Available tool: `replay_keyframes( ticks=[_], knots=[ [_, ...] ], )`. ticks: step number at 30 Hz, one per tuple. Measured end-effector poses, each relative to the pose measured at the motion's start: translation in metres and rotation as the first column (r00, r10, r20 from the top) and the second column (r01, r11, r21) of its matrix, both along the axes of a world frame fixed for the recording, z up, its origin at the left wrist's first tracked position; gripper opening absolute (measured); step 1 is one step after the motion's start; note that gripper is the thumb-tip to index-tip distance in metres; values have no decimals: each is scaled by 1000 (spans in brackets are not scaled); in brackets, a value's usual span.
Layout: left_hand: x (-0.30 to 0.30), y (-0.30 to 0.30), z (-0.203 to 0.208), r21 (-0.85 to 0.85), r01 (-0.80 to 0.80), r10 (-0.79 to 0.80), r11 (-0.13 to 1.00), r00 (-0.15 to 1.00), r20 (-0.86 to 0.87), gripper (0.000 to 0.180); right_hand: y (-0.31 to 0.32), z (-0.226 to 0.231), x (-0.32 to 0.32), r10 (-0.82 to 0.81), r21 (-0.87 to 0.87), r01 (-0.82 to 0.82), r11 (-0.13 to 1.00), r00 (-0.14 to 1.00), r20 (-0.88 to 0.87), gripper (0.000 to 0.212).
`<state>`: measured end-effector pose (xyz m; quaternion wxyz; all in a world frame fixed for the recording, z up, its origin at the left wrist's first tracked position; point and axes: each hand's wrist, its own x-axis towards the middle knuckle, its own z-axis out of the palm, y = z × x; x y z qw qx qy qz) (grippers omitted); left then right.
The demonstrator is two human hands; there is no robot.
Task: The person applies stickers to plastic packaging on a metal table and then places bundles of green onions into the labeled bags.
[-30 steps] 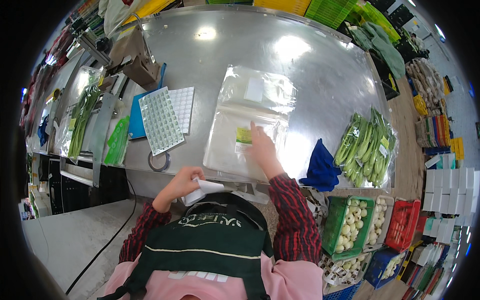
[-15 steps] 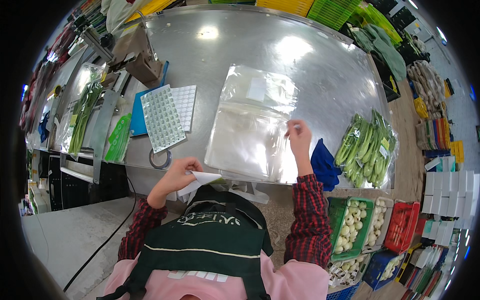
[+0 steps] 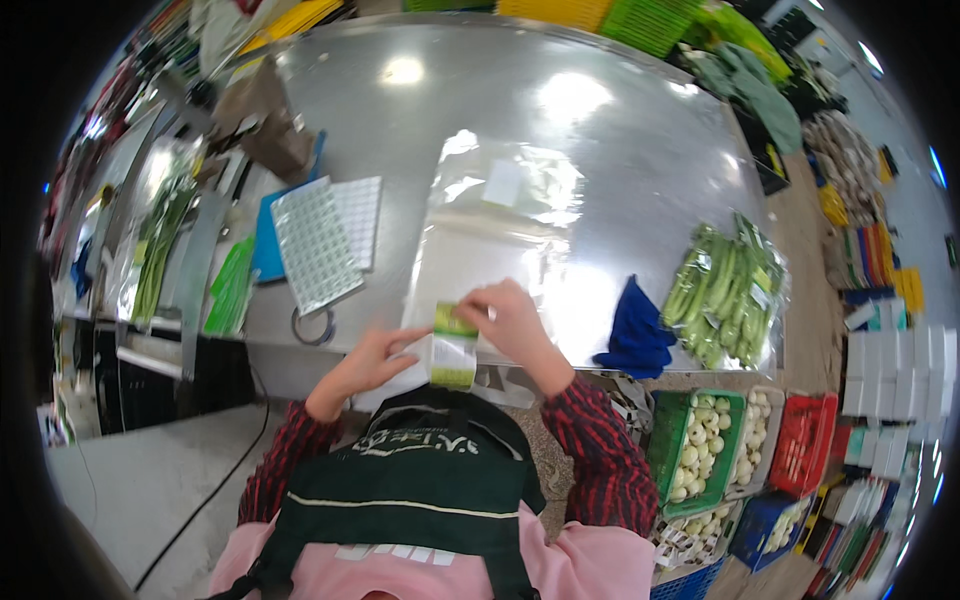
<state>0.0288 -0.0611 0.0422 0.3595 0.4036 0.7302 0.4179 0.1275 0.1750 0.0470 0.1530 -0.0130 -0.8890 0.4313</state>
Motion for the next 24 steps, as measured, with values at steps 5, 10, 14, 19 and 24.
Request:
replay_keyframes(
  ticks=[5,10,14,19,24],
  knots=[
    [17,-24,-73,-74,11,-1,997,992,129,19,73,-102,-39,43,405,-60,912,998,50,28],
    [-33,-67,-26,102,-391,399,915,914,-78,14,64,-57,-7,-155,421,-14,907,918,364,79],
    [-50,-93,30,286,-548,480,786,833,276,19,86,-98,28,-119,286,-11,958,894,433,42],
    [-21,-46,30,225,-335,284,915,931,228,13,108,-120,24,-51,31,43,999,947,316,23],
    [-11,-31,13,66,-342,296,937,883,365,9,122,-68,3,-99,-398,246,884,929,356,15]
  ],
)
